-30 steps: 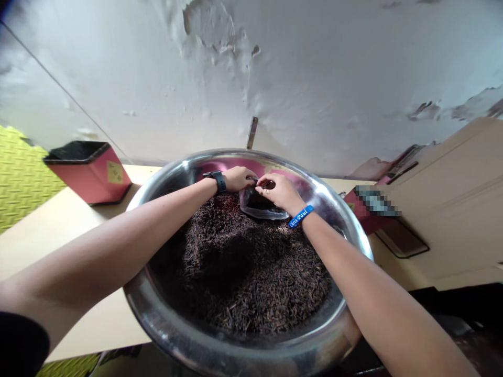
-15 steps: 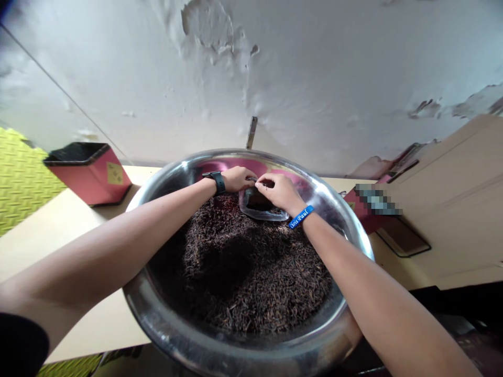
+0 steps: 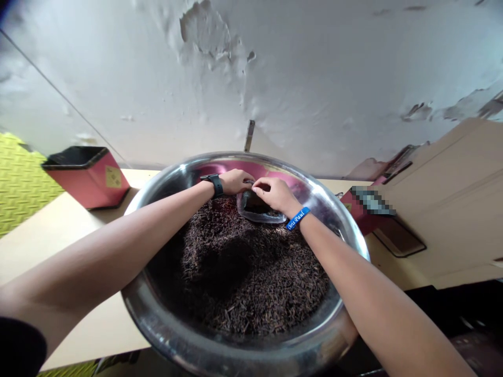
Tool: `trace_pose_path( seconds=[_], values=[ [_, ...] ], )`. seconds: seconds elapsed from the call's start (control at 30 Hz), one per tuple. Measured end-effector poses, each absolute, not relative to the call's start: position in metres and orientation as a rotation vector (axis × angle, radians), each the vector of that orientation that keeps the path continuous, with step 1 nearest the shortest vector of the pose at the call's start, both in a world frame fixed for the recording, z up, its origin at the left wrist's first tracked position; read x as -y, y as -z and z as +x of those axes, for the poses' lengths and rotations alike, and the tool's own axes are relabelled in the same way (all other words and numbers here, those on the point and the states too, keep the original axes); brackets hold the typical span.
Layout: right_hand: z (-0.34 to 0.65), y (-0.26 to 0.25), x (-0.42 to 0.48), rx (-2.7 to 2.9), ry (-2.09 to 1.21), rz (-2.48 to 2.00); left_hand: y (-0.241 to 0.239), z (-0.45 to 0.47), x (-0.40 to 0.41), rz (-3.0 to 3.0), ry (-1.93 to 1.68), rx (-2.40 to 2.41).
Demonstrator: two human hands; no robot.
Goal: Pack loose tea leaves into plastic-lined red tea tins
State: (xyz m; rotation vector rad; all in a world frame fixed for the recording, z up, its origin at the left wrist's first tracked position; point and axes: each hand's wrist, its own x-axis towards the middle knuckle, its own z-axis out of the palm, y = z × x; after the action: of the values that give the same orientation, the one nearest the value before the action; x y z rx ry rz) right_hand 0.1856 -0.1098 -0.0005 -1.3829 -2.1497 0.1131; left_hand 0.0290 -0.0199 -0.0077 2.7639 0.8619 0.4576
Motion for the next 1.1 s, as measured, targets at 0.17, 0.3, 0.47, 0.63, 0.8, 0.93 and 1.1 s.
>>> trace_pose_path(
  seconds=[0.17, 0.3, 0.47, 0.63, 0.8, 0.93, 1.1],
  values=[
    [0.186, 0.000, 0.110, 2.152, -0.150, -1.390, 0.010, 0.029, 0.017, 2.778, -0.471, -0.847],
    [0.187, 0.001, 0.110, 2.142, -0.165, -1.383, 0.012, 0.030, 0.015, 2.780, -0.490, -0.831],
    [0.187, 0.002, 0.111, 2.144, -0.170, -1.431, 0.010, 0.029, 0.018, 2.770, -0.525, -0.827],
    [0.187, 0.004, 0.110, 2.168, -0.133, -1.476, 0.003, 0.030, 0.021, 2.728, -0.616, -0.765],
    [0.188, 0.006, 0.108, 2.121, -0.178, -1.515, -0.012, 0.032, 0.030, 2.711, -0.719, -0.699],
    [0.190, 0.007, 0.107, 2.118, -0.246, -1.517, -0.024, 0.032, 0.040, 2.704, -0.756, -0.576],
    [0.192, 0.008, 0.105, 2.074, -0.200, -1.626, -0.029, 0.031, 0.044, 2.711, -0.717, -0.449]
  ],
)
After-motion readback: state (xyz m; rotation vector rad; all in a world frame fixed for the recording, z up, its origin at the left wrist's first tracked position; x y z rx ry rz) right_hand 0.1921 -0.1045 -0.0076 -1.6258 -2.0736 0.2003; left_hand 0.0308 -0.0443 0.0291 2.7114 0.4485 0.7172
